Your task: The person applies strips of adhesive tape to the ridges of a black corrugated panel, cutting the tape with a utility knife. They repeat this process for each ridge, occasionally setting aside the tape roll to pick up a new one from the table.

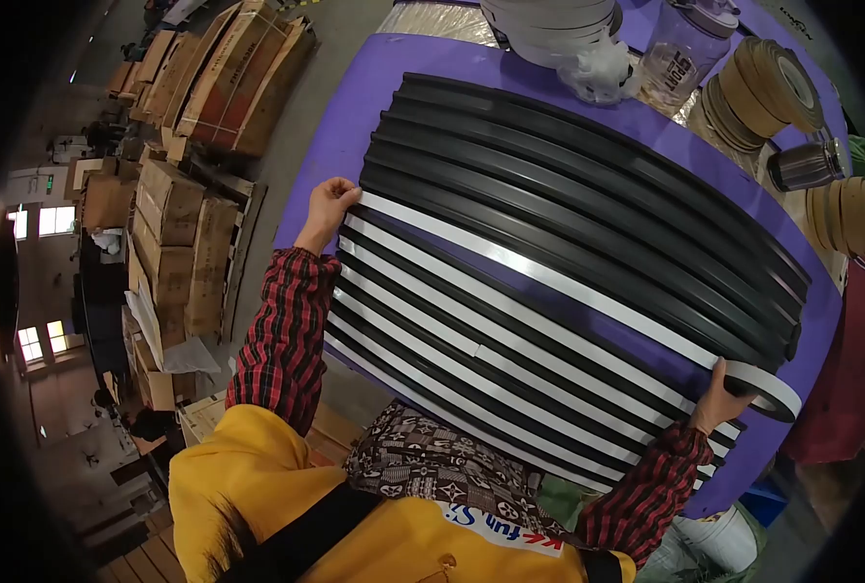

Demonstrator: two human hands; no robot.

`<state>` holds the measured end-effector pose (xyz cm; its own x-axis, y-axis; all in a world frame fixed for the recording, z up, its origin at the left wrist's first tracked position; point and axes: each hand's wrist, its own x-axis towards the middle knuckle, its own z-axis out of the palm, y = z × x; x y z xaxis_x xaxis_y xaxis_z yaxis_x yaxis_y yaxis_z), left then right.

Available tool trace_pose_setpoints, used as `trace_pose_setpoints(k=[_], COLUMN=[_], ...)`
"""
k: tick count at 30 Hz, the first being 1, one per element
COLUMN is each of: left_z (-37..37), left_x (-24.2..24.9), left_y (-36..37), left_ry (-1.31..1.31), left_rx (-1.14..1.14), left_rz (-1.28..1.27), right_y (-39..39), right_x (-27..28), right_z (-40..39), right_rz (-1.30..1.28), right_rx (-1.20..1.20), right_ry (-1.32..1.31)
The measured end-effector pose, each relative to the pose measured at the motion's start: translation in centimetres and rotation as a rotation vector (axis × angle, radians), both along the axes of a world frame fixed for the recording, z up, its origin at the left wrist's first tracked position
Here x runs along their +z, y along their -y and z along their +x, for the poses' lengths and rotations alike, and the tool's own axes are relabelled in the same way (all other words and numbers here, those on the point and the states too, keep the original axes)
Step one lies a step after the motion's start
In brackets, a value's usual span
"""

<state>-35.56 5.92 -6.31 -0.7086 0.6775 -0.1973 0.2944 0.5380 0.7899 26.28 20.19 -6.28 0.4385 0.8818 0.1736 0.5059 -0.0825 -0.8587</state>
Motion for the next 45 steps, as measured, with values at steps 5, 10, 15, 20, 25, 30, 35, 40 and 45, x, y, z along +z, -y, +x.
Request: trace_pose_setpoints(k=[5, 10, 15, 20, 25, 30, 35, 40, 45], left_z=[0.0, -2.5, -4.8, -4.9, -2.2, 22.5, 46.0, 49.3, 49.6], left_x=[-0.7, -3.0, -5.4, -5.8, -2.9, 0.6, -0.1, 0.6, 0.6], left_y=[-0.4, 0.7, 1.4, 1.6, 1.0, -6.4, -11.3, -12.3, -12.7], left_ry=[0.135, 0.012, 0.144, 0.190, -0.226, -0.329, -0.250, -0.628, -0.723], left_rx=[0.050, -0.045, -0.013, 0.054, 0.055, -0.436, -1.063, -1.097, -1.168], left_rz=[0.027, -0.035, 0.032, 0.097, -0.121, 0.325, 0.616, 0.369, 0.304], right_y=[-0.5, -0.5, -0.4, -0.4, -0.5, -0.1, -0.5, -3.5, -5.9], right_x=[-1.2, -1.4, -0.2, -0.6, -0.7, 2.3, 6.4, 8.1, 1.9], right_z=[0.7, 0.2, -0.3, -0.3, 0.4, -0.9, -1.4, 12.1, 21.3], right_rz=[-0.011, 0.055, 0.191, 0.134, 0.085, -0.006, 0.185, 0.351, 0.088], right_rx=[0.115, 0.155, 0.206, 0.203, 0.285, 0.357, 0.204, -0.052, -0.031], right_ry=[0.240, 0.214, 0.715, 0.739, 0.870, 0.516, -0.958, -0.829, 0.290])
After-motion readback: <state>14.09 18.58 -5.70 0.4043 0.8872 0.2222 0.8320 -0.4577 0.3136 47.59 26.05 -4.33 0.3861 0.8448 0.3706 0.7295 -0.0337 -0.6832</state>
